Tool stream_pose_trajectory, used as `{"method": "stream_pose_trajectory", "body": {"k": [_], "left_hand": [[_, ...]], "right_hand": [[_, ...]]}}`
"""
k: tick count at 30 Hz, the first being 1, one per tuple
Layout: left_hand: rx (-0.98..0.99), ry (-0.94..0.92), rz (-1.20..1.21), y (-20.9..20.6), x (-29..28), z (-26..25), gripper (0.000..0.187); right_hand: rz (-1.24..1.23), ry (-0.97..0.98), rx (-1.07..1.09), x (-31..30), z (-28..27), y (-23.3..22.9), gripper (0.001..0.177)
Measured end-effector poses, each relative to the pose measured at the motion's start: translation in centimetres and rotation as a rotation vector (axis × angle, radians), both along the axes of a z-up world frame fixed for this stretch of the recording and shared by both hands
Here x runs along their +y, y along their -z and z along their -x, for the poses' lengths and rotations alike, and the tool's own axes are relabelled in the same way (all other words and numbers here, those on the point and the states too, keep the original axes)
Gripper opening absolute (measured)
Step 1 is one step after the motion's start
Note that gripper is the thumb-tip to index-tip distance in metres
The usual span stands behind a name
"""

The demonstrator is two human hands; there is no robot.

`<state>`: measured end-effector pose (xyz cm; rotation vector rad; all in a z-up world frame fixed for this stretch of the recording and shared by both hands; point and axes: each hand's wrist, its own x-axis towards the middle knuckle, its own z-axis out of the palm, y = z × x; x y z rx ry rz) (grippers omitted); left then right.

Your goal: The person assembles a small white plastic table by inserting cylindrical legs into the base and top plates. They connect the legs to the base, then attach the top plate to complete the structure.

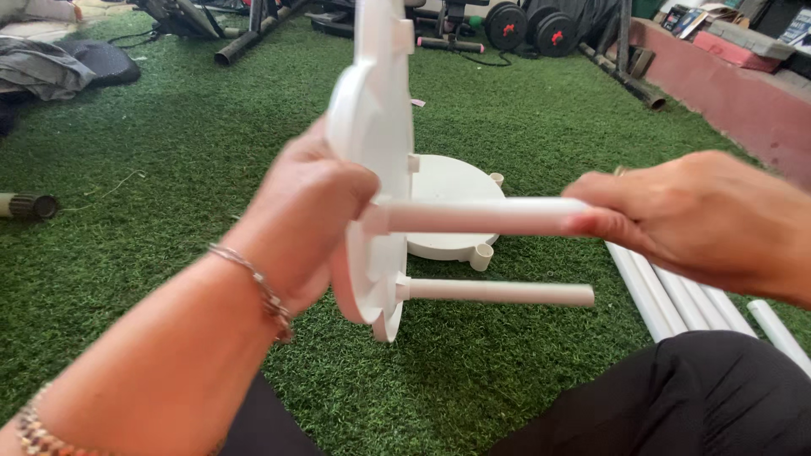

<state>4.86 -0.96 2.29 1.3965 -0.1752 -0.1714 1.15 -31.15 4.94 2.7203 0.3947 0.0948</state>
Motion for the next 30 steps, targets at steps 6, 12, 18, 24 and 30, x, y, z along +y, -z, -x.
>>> {"method": "stream_pose_trajectory", "body": {"k": [6,12,18,24,30], "left_hand": [[-0.140,0.235,0.140,0.8,2.0,-1.2,0.071],[-0.004,0.172,0.215,1.2,2.2,-1.8,0.077],[0.073,-0.057,0.056,0.1,1.5,-0.7,0.070],[0.134,-0.064,0.012,-0.1,0.7,-0.4,0.080],[-0.049,0.002,0.042,0.6,0.2,-0.4,0.073]], "right_hand": [[-0.289,0.010,0.282,0.5,-2.4,0.2,0.049],[-0.649,0.288,0.812,0.5,-6.4,-0.9,0.061],[-0.651,0.356,0.777,1.6,-5.9,-1.8,0.061],[-0.152,0.089,0.340,5.8,-2.3,-1.2,0.056],[-0.305,0.067,0.262,7.0,-2.4,-0.1,0.032]]}}
